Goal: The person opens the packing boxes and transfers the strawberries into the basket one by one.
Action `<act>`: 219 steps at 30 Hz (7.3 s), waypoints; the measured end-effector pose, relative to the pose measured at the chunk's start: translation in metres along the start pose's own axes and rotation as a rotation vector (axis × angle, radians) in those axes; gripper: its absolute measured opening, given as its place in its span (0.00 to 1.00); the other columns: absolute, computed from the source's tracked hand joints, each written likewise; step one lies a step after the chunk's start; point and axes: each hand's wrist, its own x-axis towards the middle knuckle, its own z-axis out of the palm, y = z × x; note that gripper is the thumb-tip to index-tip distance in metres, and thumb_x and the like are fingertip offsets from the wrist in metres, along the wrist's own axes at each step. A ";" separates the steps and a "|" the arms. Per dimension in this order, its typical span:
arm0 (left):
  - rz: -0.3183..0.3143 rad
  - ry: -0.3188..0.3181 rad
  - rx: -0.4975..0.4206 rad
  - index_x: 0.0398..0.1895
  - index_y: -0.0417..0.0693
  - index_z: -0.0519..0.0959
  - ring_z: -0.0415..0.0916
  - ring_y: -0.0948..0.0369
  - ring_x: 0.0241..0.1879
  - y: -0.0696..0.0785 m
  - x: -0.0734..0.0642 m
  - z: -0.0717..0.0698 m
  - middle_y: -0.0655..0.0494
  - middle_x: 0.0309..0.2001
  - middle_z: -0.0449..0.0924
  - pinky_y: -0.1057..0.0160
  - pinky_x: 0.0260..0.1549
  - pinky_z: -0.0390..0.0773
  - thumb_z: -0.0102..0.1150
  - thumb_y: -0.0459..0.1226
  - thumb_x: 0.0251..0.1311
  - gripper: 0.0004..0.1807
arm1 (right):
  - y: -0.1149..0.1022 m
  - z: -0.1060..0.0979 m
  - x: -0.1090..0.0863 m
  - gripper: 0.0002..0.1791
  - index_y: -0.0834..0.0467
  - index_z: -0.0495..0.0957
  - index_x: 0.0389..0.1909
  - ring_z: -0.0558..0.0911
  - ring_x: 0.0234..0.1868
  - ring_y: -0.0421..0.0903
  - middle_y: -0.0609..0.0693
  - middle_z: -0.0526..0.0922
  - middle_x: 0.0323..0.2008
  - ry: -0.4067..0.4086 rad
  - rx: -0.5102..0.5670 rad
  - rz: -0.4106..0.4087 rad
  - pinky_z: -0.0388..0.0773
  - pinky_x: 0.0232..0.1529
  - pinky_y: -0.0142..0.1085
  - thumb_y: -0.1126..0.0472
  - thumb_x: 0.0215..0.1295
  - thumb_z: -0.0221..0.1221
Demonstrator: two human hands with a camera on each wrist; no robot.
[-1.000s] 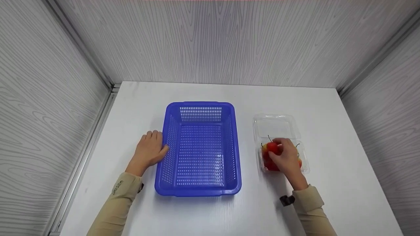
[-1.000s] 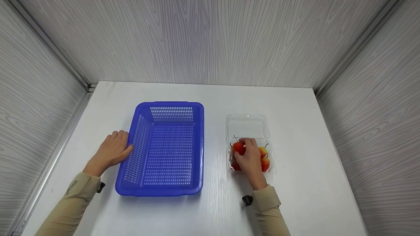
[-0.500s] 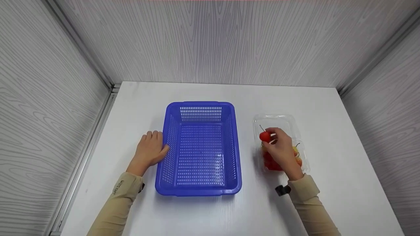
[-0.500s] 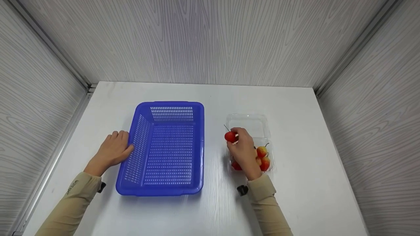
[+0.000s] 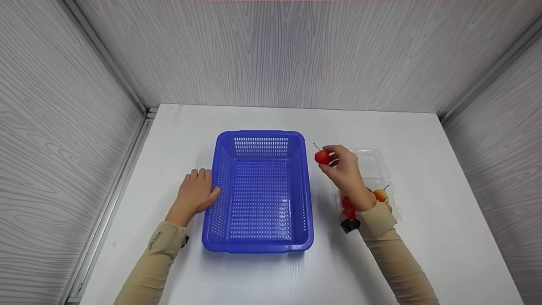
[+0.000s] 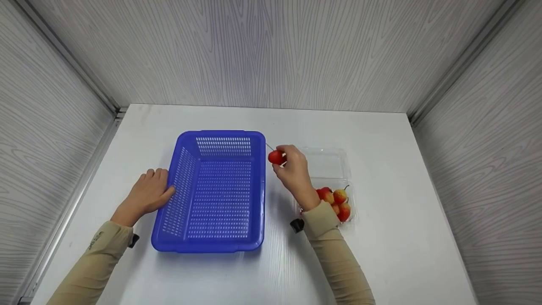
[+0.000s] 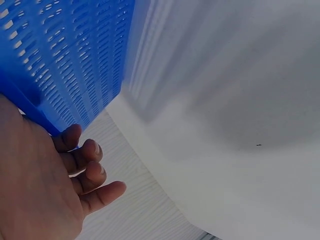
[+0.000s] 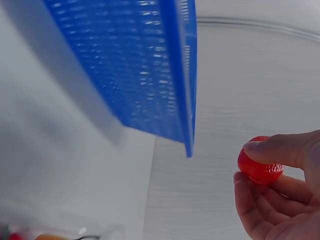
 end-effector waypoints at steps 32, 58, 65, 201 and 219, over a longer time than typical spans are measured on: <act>-0.061 0.005 -0.089 0.50 0.27 0.67 0.65 0.43 0.42 0.008 -0.001 0.005 0.36 0.41 0.69 0.44 0.45 0.66 0.47 0.43 0.64 0.25 | -0.031 0.150 0.062 0.16 0.70 0.84 0.41 0.84 0.39 0.53 0.61 0.86 0.38 -0.324 -0.024 0.122 0.81 0.43 0.41 0.73 0.48 0.69; -0.056 -0.010 -0.120 0.51 0.28 0.66 0.65 0.43 0.41 0.002 0.003 0.005 0.37 0.41 0.69 0.43 0.44 0.66 0.47 0.45 0.64 0.26 | -0.004 0.210 0.049 0.20 0.68 0.78 0.48 0.80 0.49 0.55 0.62 0.82 0.46 -0.445 -0.034 0.226 0.76 0.52 0.43 0.71 0.53 0.69; -0.079 -0.041 -0.140 0.55 0.27 0.65 0.65 0.42 0.44 0.002 0.001 0.005 0.35 0.45 0.69 0.43 0.46 0.66 0.45 0.45 0.64 0.28 | -0.004 0.213 0.047 0.20 0.68 0.77 0.47 0.81 0.48 0.55 0.62 0.81 0.45 -0.446 -0.043 0.222 0.77 0.51 0.43 0.72 0.51 0.69; -0.135 -0.016 -0.085 0.55 0.32 0.64 0.70 0.40 0.40 0.006 -0.004 0.008 0.34 0.39 0.73 0.43 0.41 0.67 0.45 0.47 0.66 0.26 | 0.100 -0.007 -0.087 0.19 0.60 0.77 0.50 0.72 0.48 0.57 0.59 0.80 0.46 -0.072 -0.370 0.277 0.69 0.51 0.54 0.62 0.59 0.68; -0.129 -0.027 -0.083 0.57 0.30 0.63 0.70 0.39 0.41 0.005 -0.004 0.007 0.33 0.41 0.73 0.42 0.42 0.67 0.45 0.46 0.67 0.28 | 0.096 -0.014 -0.089 0.20 0.63 0.79 0.48 0.75 0.45 0.56 0.59 0.83 0.43 0.031 -0.282 0.175 0.70 0.49 0.51 0.62 0.57 0.71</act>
